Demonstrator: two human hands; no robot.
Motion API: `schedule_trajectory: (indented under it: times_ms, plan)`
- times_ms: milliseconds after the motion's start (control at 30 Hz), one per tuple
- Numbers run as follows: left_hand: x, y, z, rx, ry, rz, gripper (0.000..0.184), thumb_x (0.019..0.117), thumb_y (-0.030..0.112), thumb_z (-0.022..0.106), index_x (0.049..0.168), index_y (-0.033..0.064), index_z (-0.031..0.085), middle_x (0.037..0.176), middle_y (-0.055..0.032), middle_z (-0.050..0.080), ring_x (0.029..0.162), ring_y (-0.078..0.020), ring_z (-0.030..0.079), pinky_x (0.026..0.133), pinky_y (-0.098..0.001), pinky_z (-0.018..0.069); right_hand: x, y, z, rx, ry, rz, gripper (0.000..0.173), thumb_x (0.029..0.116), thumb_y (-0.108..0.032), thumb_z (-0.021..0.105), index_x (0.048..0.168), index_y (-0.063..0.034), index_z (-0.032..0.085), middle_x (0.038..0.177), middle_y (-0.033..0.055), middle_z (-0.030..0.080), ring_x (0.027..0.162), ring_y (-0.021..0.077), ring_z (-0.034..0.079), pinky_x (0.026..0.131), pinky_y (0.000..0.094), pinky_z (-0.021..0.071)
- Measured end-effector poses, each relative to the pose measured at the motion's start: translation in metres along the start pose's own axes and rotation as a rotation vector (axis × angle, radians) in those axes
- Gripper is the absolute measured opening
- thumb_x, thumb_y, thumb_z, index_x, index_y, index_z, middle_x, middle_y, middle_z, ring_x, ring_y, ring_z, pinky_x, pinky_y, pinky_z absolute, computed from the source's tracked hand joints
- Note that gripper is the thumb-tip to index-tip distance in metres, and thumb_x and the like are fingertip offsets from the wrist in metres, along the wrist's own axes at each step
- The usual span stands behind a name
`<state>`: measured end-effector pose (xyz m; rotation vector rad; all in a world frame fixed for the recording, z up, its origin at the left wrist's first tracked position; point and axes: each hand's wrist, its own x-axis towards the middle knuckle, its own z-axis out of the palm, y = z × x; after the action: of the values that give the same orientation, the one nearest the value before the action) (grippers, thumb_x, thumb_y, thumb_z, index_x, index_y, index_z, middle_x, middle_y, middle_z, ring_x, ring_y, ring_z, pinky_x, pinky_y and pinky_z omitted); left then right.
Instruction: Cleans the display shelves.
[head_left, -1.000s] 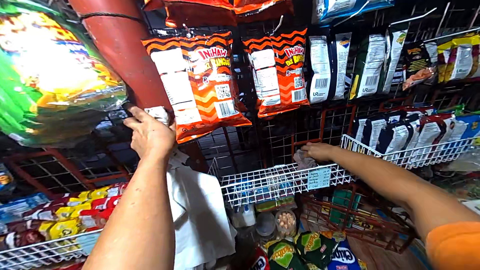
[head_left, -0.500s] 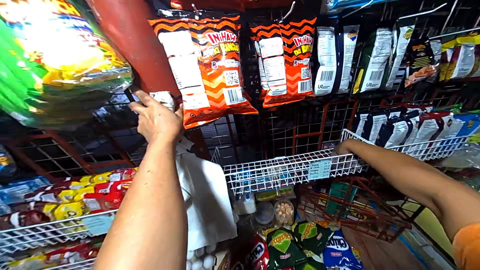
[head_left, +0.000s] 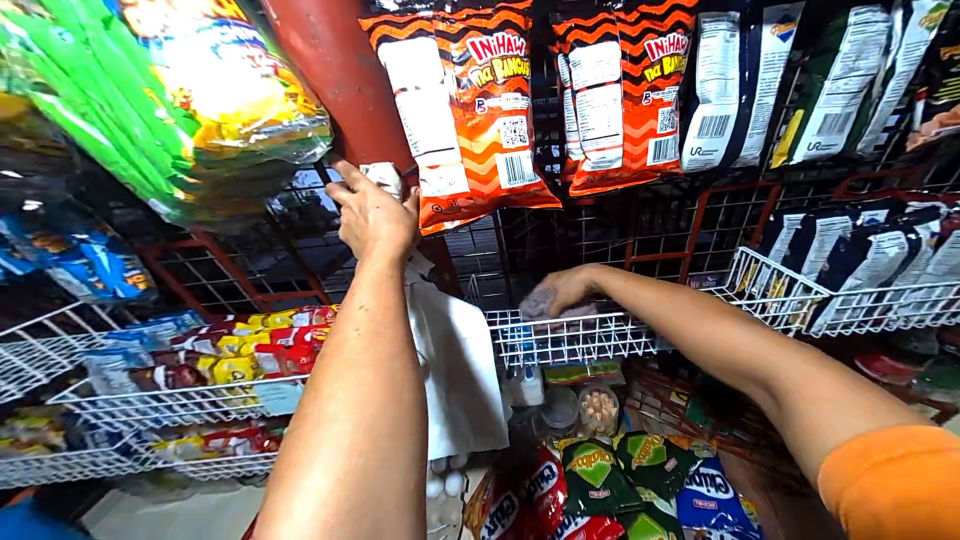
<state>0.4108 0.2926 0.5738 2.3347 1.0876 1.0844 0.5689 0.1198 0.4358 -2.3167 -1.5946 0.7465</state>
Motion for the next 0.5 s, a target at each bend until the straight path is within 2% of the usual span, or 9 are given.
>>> schedule_trajectory:
  times_ms: [67,100,167,200,233,300,400,467,500]
  plan:
    - [0.000,0.000,0.001,0.000,0.005,0.001,0.096,0.0957,0.037,0.071,0.162,-0.0003,0.011,0.157,-0.0369,0.027,0.126,-0.0549,0.053,0.099,-0.0661,0.0450,0.018,-0.014,0.012,0.004,-0.005,-0.094,0.037,0.1003,-0.006,0.062,0.136,0.0030,0.060,0.132,0.0259,0.062,0.123,0.0361,0.060,0.109,0.0540,0.0422]
    - [0.000,0.001,0.002,0.003,0.003,0.001,0.096,0.0956,0.036,0.071,0.162,-0.0002,0.011,0.157,-0.0367,0.027,0.126,-0.0548,0.053,0.099,-0.0659,0.0452,0.024,-0.019,0.020,-0.005,-0.063,-0.083,0.035,0.1043,-0.005,0.055,0.137,0.0041,0.058,0.134,0.0267,0.060,0.123,0.0352,0.059,0.108,0.0523,0.0419]
    - [0.001,0.000,0.002,0.002,0.008,0.008,0.096,0.0959,0.037,0.070,0.162,-0.0003,0.011,0.158,-0.0368,0.026,0.126,-0.0545,0.053,0.099,-0.0652,0.0456,0.028,-0.025,0.026,0.021,-0.182,0.026,0.035,0.1113,-0.012,0.038,0.141,0.0014,0.053,0.137,0.0217,0.055,0.120,0.0251,0.055,0.104,0.0431,0.0408]
    - [0.001,-0.001,0.001,-0.002,0.011,0.014,0.096,0.0961,0.037,0.070,0.161,-0.0009,0.011,0.158,-0.0371,0.026,0.126,-0.0548,0.053,0.099,-0.0651,0.0455,0.028,-0.024,0.025,0.002,-0.203,0.041,0.036,0.1119,-0.013,0.037,0.141,0.0025,0.053,0.138,0.0230,0.054,0.120,0.0261,0.055,0.103,0.0438,0.0412]
    - [0.001,-0.002,0.002,-0.004,0.013,0.020,0.096,0.0961,0.038,0.070,0.161,-0.0012,0.011,0.157,-0.0373,0.026,0.126,-0.0550,0.052,0.099,-0.0651,0.0455,0.026,-0.022,0.023,-0.037,-0.214,0.043,0.037,0.1118,-0.013,0.038,0.140,0.0042,0.053,0.138,0.0248,0.055,0.121,0.0287,0.056,0.104,0.0461,0.0412]
    - [0.000,-0.001,0.001,-0.004,0.007,0.024,0.096,0.0964,0.037,0.070,0.161,-0.0009,0.011,0.157,-0.0369,0.026,0.127,-0.0545,0.052,0.099,-0.0647,0.0455,0.018,-0.015,0.020,-0.186,-0.190,0.083,0.032,0.1095,-0.012,0.046,0.130,0.0073,0.060,0.128,0.0277,0.060,0.116,0.0355,0.058,0.101,0.0540,0.0422]
    - [-0.001,0.001,0.001,0.019,-0.011,0.009,0.096,0.0964,0.036,0.070,0.162,0.0005,0.009,0.158,-0.0350,0.027,0.126,-0.0520,0.054,0.099,-0.0627,0.0464,-0.022,-0.017,0.009,-0.430,-0.177,0.390,0.037,0.1105,-0.016,0.042,0.133,0.0082,0.058,0.136,0.0319,0.057,0.130,0.0470,0.053,0.105,0.0664,0.0388]
    - [0.001,-0.001,0.001,0.010,-0.009,0.021,0.096,0.0963,0.036,0.070,0.162,0.0002,0.010,0.157,-0.0360,0.028,0.125,-0.0534,0.054,0.099,-0.0642,0.0464,-0.051,0.010,0.000,-0.511,-0.041,0.510,0.031,0.1050,-0.010,0.051,0.127,0.0083,0.062,0.134,0.0304,0.059,0.130,0.0476,0.054,0.105,0.0674,0.0399]
    - [0.002,-0.003,0.002,-0.002,-0.003,0.035,0.096,0.0963,0.036,0.070,0.162,-0.0007,0.011,0.156,-0.0375,0.028,0.125,-0.0555,0.053,0.098,-0.0663,0.0458,-0.062,0.034,-0.008,-0.536,0.063,0.482,0.026,0.0997,-0.005,0.059,0.120,0.0088,0.066,0.128,0.0306,0.063,0.124,0.0489,0.058,0.101,0.0685,0.0428]
